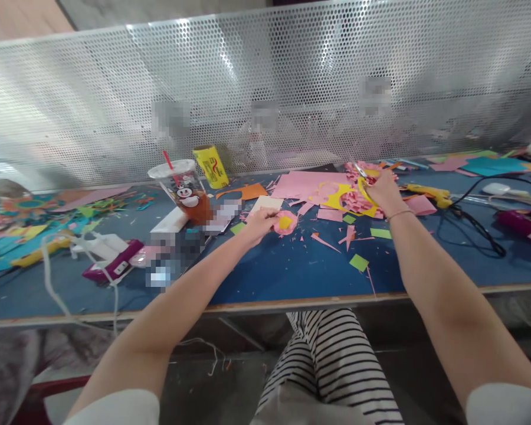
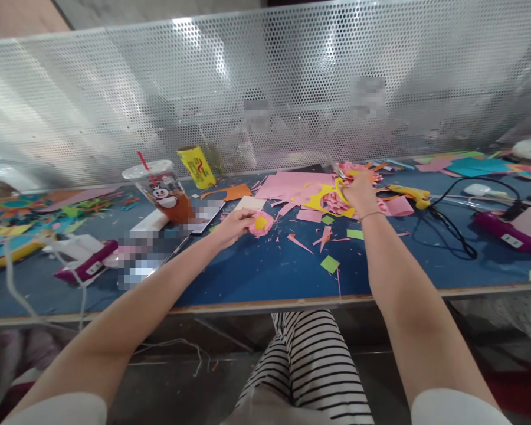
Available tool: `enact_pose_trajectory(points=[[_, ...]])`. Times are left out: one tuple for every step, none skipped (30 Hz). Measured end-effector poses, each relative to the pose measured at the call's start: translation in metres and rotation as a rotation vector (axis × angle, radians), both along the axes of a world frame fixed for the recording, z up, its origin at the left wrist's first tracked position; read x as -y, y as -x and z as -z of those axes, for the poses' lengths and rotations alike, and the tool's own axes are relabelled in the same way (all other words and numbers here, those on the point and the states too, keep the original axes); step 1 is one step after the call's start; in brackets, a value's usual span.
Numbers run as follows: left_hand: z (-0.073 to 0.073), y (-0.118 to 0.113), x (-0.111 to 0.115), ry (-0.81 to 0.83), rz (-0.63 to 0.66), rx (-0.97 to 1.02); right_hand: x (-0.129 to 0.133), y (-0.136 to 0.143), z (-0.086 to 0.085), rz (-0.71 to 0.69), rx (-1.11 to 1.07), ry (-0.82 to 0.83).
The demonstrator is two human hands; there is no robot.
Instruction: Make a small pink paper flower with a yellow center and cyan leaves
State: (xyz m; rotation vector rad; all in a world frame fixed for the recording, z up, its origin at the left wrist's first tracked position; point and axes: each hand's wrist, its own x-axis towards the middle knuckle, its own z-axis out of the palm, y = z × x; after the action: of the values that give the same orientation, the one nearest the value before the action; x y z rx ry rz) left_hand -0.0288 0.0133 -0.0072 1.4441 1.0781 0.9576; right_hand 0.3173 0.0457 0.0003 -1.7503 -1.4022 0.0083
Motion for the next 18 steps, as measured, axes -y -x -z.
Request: enact_pose_trajectory(points=[[0.001, 0.0, 0.0, 0.005, -0.001, 0.0, 0.002, -0.005, 0.003, 0.032, 0.039, 0.037], [0.001, 0.0, 0.001, 0.007, -0.002, 0.006, 0.003, -0.007, 0.005, 0.073, 0.079, 0.065], [0.001, -0.001, 0.001, 0.007, 0.0, 0.017, 0.004, -0.005, 0.005, 0.104, 0.119, 0.077], [0.001, -0.001, 0.002, 0.005, 0.007, 0.03, 0.004, 0.0, 0.005, 0.108, 0.164, 0.077], [0.002, -0.001, 0.002, 0.002, 0.013, 0.044, 0.004, 0.008, 0.004, 0.085, 0.208, 0.07], [0.002, -0.001, 0.002, 0.001, 0.019, 0.055, 0.003, 0.018, 0.002, 0.027, 0.254, 0.06], [0.001, -0.002, 0.003, 0.004, 0.024, 0.064, 0.002, 0.03, 0.001, -0.07, 0.301, 0.057], [0.001, -0.002, 0.003, 0.01, 0.023, 0.069, 0.001, 0.043, 0.0, -0.162, 0.333, 0.062], [0.001, -0.002, 0.003, 0.018, 0.019, 0.072, 0.001, 0.057, 0.001, -0.237, 0.353, 0.068], [0.001, -0.003, 0.004, 0.026, 0.008, 0.076, 0.001, 0.07, 0.003, -0.322, 0.38, 0.076], [0.0, -0.004, 0.004, 0.035, -0.007, 0.08, 0.002, 0.084, 0.007, -0.422, 0.44, 0.076], [-0.001, -0.004, 0.005, 0.045, -0.026, 0.083, 0.003, 0.096, 0.012, -0.478, 0.497, 0.056], [-0.002, -0.005, 0.006, 0.055, -0.045, 0.084, 0.005, 0.106, 0.017, -0.506, 0.544, 0.047], [-0.004, -0.006, 0.007, 0.065, -0.062, 0.085, 0.007, 0.115, 0.022, -0.528, 0.589, 0.047], [-0.005, -0.007, 0.008, 0.076, -0.074, 0.089, 0.009, 0.122, 0.027, -0.54, 0.62, 0.055], [-0.007, -0.007, 0.01, 0.088, -0.079, 0.096, 0.01, 0.127, 0.031, -0.552, 0.644, 0.074], [-0.009, -0.008, 0.011, 0.101, -0.073, 0.107, 0.012, 0.131, 0.033, -0.569, 0.66, 0.099], [-0.01, -0.008, 0.012, 0.114, -0.06, 0.121, 0.013, 0.133, 0.034, -0.589, 0.668, 0.127]])
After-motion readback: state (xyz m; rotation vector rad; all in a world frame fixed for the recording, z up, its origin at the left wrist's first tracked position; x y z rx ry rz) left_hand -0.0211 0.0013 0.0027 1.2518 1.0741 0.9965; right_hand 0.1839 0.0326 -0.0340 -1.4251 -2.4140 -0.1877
